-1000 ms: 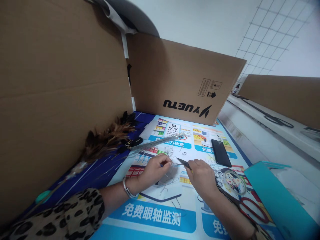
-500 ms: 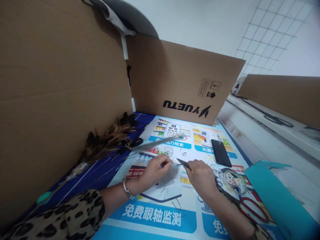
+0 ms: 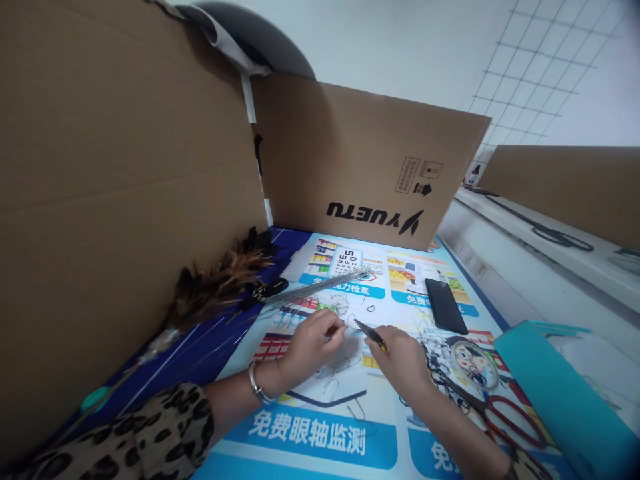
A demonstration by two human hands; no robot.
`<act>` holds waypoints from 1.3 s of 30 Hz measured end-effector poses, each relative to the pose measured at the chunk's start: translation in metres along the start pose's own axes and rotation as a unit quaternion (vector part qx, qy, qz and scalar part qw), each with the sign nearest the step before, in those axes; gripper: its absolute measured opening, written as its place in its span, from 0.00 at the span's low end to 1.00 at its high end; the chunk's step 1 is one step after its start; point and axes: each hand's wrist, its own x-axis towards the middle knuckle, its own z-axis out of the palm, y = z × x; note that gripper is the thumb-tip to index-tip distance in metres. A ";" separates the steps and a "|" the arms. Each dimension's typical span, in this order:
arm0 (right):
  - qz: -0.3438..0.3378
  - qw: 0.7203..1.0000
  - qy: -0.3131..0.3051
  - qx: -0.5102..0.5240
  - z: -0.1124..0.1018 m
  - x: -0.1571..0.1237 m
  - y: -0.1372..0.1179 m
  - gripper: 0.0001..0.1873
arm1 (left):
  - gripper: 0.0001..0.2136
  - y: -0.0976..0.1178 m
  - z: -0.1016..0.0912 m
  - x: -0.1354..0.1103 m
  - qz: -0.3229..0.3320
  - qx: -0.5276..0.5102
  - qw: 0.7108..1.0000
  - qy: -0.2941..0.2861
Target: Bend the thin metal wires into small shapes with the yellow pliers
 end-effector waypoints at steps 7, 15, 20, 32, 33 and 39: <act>0.024 0.997 -0.023 0.069 0.005 -0.001 -0.001 0.12 | 0.06 -0.004 0.000 0.004 -0.018 -0.018 1.000 0.008; 0.016 0.999 0.005 0.033 0.002 0.002 0.007 0.12 | 0.05 -0.006 0.002 0.006 -0.040 -0.143 0.988 -0.038; 0.000 1.000 0.024 0.002 0.004 0.003 0.010 0.11 | 0.04 -0.006 0.002 0.006 -0.046 -0.207 0.976 -0.053; -0.020 1.000 0.006 -0.003 0.006 0.002 0.009 0.11 | 0.05 -0.002 0.002 0.003 -0.060 -0.227 0.968 -0.086; -0.021 1.000 0.006 -0.001 0.006 0.002 0.009 0.11 | 0.05 -0.001 0.001 0.003 -0.060 -0.229 0.967 -0.091; -0.025 1.000 0.002 -0.002 0.006 0.001 0.008 0.11 | 0.04 0.001 0.000 0.003 -0.071 -0.235 0.964 -0.104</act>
